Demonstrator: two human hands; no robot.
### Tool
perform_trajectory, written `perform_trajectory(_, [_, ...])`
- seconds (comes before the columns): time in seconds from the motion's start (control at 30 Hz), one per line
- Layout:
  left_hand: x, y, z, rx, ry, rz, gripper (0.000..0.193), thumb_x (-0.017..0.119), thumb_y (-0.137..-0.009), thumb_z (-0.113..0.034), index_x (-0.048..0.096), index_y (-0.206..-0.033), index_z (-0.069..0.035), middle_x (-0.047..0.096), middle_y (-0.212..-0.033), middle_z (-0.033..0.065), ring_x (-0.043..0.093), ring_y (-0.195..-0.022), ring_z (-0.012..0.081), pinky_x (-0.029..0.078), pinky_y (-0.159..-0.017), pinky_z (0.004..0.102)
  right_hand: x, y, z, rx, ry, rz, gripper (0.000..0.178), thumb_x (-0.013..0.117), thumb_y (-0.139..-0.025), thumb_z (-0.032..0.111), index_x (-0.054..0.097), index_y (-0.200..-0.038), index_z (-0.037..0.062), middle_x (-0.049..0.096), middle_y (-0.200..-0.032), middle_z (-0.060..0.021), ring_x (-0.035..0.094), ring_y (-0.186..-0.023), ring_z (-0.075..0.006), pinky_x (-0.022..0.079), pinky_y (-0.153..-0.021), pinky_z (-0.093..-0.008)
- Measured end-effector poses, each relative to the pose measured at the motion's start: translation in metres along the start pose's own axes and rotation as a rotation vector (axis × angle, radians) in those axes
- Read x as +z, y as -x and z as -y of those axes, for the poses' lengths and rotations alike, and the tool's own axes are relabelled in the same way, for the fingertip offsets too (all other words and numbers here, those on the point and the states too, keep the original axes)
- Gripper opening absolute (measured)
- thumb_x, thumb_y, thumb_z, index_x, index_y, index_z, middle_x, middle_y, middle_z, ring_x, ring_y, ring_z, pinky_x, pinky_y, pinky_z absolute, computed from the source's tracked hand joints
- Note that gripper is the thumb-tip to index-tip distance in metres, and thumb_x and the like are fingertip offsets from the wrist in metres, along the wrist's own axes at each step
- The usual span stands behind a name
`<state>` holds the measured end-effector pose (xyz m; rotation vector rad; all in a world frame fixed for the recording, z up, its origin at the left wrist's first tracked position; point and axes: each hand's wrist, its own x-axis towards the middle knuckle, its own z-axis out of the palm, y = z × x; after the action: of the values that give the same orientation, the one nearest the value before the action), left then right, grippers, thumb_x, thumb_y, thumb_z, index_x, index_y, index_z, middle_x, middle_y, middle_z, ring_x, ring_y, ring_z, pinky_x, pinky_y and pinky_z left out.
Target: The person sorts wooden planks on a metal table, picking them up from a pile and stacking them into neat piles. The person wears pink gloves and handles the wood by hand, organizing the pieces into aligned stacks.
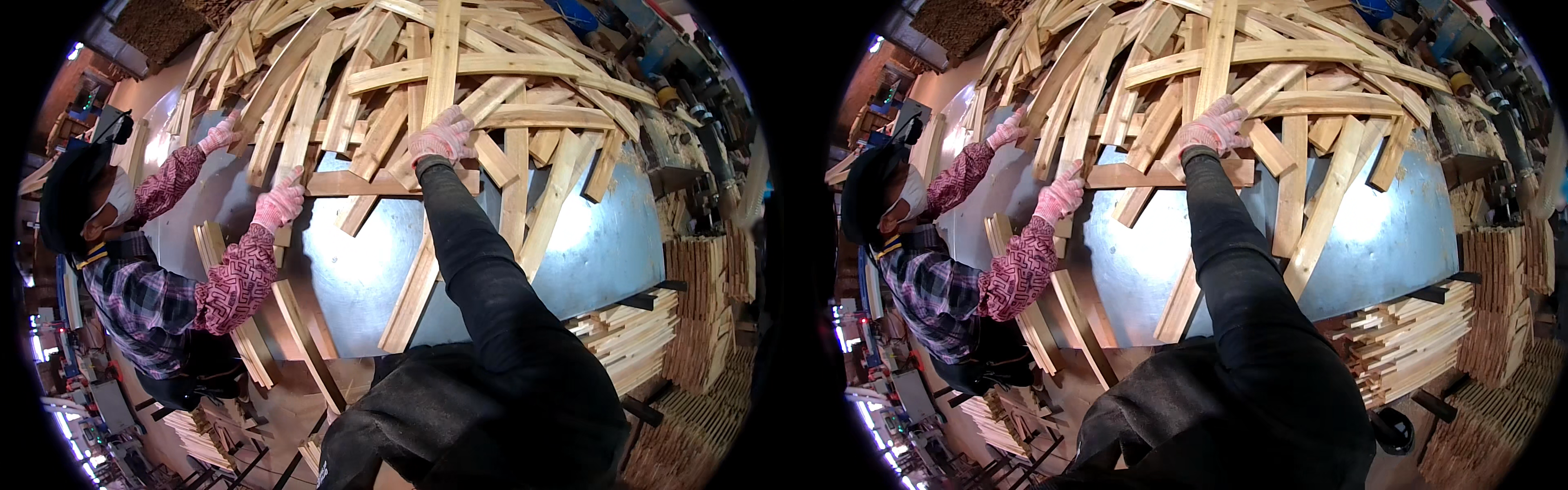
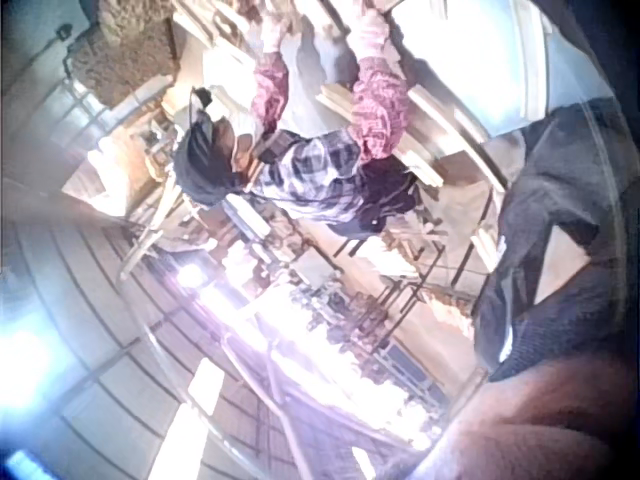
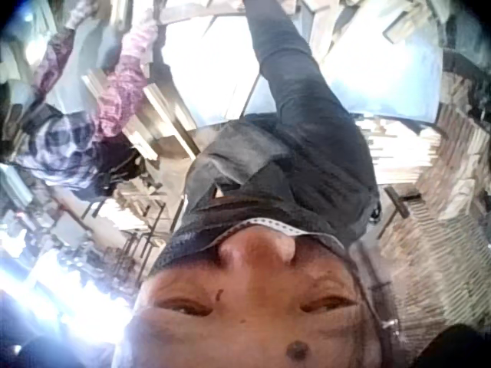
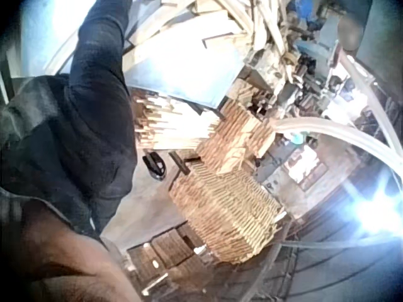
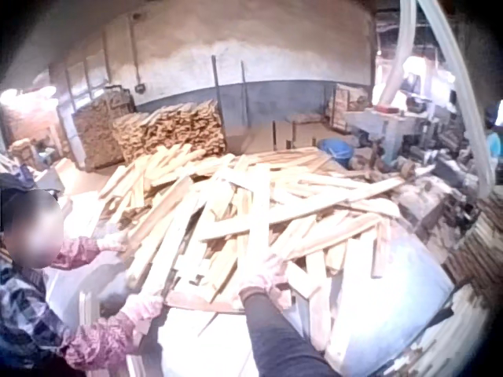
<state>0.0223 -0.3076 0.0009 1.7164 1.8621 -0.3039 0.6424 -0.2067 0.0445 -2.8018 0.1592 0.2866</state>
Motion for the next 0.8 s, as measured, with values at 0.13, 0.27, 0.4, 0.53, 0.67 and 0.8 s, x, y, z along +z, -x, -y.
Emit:
perform_trajectory(0.13, [0.004, 0.003, -0.009, 0.042, 0.011, -0.019, 0.045, 0.069, -0.083, -0.034, 0.058, -0.120, -0.013, 0.067, -0.107, 0.0182, 0.064, -0.102, 0.0386, 0.050, -0.086, 0.0483, -0.005, 0.015, -0.055, -0.001, -0.214, -0.054, 0.103, 0.071, -0.077, 0.036, 0.009, -0.155, 0.0057, 0.018, -0.151, -0.0367, 0.037, -0.135, -0.0467, 0.039, -0.107, -0.0492])
perform_trajectory(0.27, [0.019, -0.019, -0.060, 0.205, -0.039, -0.042, 0.045, 0.070, -0.083, -0.034, 0.058, -0.121, -0.013, 0.067, -0.107, 0.0175, 0.064, -0.102, 0.0382, 0.051, -0.087, 0.0476, -0.034, -0.009, -0.142, -0.227, -0.282, -0.076, 0.081, 0.069, -0.072, 0.022, 0.036, -0.144, 0.0066, 0.043, -0.133, -0.0295, 0.049, -0.121, -0.0440, 0.045, -0.100, -0.0450])
perform_trajectory(0.4, [0.009, -0.025, -0.127, 0.110, -0.234, -0.031, 0.043, 0.070, -0.083, -0.037, 0.059, -0.118, -0.015, 0.068, -0.106, 0.0153, 0.065, -0.100, 0.0366, 0.052, -0.084, 0.0489, -0.043, 0.031, -0.231, -0.404, -0.235, -0.071, 0.074, 0.070, -0.073, 0.017, 0.039, -0.140, 0.0074, 0.044, -0.133, -0.0269, 0.051, -0.117, -0.0442, 0.046, -0.099, -0.0453])
perform_trajectory(0.53, [0.018, -0.064, -0.125, 0.105, -0.259, 0.003, 0.046, 0.071, -0.080, -0.041, 0.061, -0.114, -0.012, 0.069, -0.103, 0.0170, 0.065, -0.100, 0.0366, 0.052, -0.084, 0.0481, -0.041, 0.111, -0.312, -0.430, -0.193, 0.034, 0.077, 0.073, -0.071, 0.014, 0.039, -0.141, 0.0087, 0.040, -0.135, -0.0266, 0.043, -0.125, -0.0452, 0.042, -0.104, -0.0480])
perform_trajectory(0.67, [0.012, -0.065, -0.146, 0.110, -0.273, 0.041, 0.047, 0.071, -0.080, -0.041, 0.060, -0.114, -0.012, 0.070, -0.104, 0.0168, 0.066, -0.099, 0.0369, 0.052, -0.085, 0.0472, -0.032, 0.148, -0.348, -0.456, -0.267, 0.123, 0.079, 0.075, -0.070, 0.013, 0.040, -0.141, 0.0078, 0.043, -0.132, -0.0248, 0.044, -0.122, -0.0434, 0.041, -0.104, -0.0482])
perform_trajectory(0.8, [-0.002, -0.062, -0.140, 0.122, -0.104, -0.088, 0.045, 0.069, -0.080, -0.039, 0.063, -0.116, -0.013, 0.069, -0.105, 0.0173, 0.066, -0.100, 0.0367, 0.052, -0.086, 0.0464, -0.045, 0.127, -0.380, -0.612, -0.356, 0.198, 0.080, 0.075, -0.067, 0.010, 0.041, -0.140, 0.0057, 0.047, -0.127, -0.0196, 0.047, -0.117, -0.0381, 0.042, -0.102, -0.0441])
